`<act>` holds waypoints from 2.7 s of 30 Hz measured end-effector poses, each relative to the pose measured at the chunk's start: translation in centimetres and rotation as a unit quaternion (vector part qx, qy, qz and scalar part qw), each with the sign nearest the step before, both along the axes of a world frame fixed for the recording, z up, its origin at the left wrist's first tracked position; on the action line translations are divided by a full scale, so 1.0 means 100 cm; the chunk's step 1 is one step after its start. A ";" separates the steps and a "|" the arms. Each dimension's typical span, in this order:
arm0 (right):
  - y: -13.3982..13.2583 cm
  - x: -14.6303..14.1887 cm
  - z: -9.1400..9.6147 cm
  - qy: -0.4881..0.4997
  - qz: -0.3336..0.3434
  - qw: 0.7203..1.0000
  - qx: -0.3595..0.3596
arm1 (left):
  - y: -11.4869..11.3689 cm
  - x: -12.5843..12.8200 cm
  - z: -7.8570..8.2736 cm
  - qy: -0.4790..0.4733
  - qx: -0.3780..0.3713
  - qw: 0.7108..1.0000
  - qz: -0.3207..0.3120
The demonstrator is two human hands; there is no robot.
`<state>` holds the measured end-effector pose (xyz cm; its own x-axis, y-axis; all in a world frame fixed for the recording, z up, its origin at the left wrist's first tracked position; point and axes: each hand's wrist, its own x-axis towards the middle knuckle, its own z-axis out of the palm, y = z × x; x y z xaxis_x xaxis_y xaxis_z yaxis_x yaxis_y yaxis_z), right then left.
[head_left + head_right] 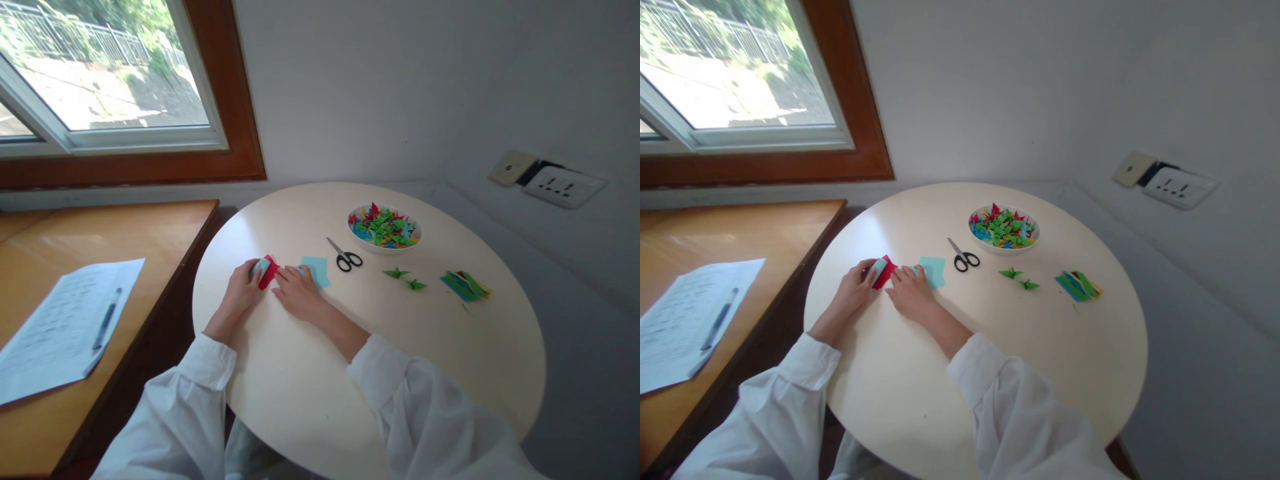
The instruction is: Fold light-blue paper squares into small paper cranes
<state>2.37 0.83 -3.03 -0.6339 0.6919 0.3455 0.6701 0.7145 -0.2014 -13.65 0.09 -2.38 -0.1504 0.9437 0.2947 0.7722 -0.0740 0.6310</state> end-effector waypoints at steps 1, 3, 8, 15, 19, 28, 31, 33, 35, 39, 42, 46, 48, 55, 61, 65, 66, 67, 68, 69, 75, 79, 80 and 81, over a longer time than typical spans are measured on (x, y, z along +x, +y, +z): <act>0.000 0.000 0.000 -0.001 0.000 1.000 0.001 | 0.000 0.000 0.000 0.005 0.004 1.000 -0.001; 0.000 0.000 0.000 0.000 0.000 1.000 0.003 | 0.001 0.001 -0.001 0.015 0.013 1.000 -0.004; -0.001 0.000 -0.001 0.009 -0.007 1.000 0.006 | 0.000 0.002 -0.004 0.032 0.036 0.998 -0.033; -0.001 0.001 -0.001 0.006 -0.019 1.000 0.017 | -0.002 -0.003 -0.009 0.070 0.057 0.993 -0.075; 0.000 0.001 -0.001 0.005 -0.018 1.000 0.013 | 0.000 -0.004 -0.008 0.059 0.053 0.994 -0.073; -0.002 0.000 0.001 0.001 -0.018 1.000 0.007 | 0.000 -0.003 -0.001 0.005 0.010 1.000 0.017; 0.000 0.000 0.001 0.011 -0.028 1.000 0.004 | -0.001 -0.004 -0.001 -0.037 0.015 0.999 0.017; 0.003 0.000 0.000 0.018 -0.035 0.999 0.000 | -0.001 -0.004 -0.002 -0.053 0.014 0.998 0.019; 0.004 0.000 -0.001 0.022 -0.035 0.999 -0.004 | -0.001 -0.003 -0.001 -0.071 0.011 0.997 0.024; 0.007 -0.002 -0.001 0.035 -0.014 0.999 -0.003 | 0.000 -0.002 0.001 -0.128 0.026 0.991 0.032; 0.010 -0.008 0.000 0.041 0.002 0.999 -0.021 | 0.002 -0.005 0.003 -0.184 0.053 0.980 0.056; 0.018 -0.021 0.001 0.036 0.011 0.997 -0.066 | 0.004 -0.011 0.001 -0.239 0.068 0.964 0.093; 0.021 -0.025 0.001 0.038 0.011 0.996 -0.078 | 0.005 -0.012 0.000 -0.244 0.068 0.962 0.100; 0.021 -0.023 0.008 0.040 0.003 0.996 -0.085 | 0.005 -0.008 0.003 -0.294 0.069 0.944 0.128; 0.021 -0.020 0.013 0.064 0.001 0.994 -0.089 | 0.005 -0.009 0.003 -0.322 0.064 0.934 0.139; 0.021 -0.020 0.013 0.085 -0.002 0.992 -0.097 | 0.004 -0.009 0.003 -0.335 0.054 0.930 0.140; 0.021 -0.020 0.013 0.087 -0.003 0.991 -0.098 | 0.004 -0.009 0.003 -0.338 0.052 0.929 0.140; 0.021 -0.020 0.013 0.088 -0.006 0.991 -0.100 | 0.004 -0.008 0.004 -0.343 0.052 0.927 0.141; 0.021 -0.020 0.014 0.089 -0.009 0.991 -0.101 | 0.004 -0.007 0.004 -0.350 0.052 0.925 0.141; 0.022 -0.020 0.014 0.090 -0.014 0.991 -0.102 | 0.003 -0.007 0.005 -0.360 0.052 0.921 0.140; 0.024 -0.019 0.012 0.085 -0.035 0.991 -0.100 | 0.002 -0.004 0.006 -0.376 0.060 0.914 0.141; 0.021 -0.019 0.009 0.070 -0.019 0.993 -0.090 | 0.003 -0.007 0.004 -0.344 0.072 0.927 0.132; 0.019 -0.019 0.009 0.069 -0.018 0.994 -0.086 | 0.003 -0.007 0.004 -0.339 0.072 0.929 0.127; 0.017 -0.018 0.009 0.069 -0.017 0.994 -0.080 | 0.004 -0.008 0.003 -0.334 0.072 0.932 0.123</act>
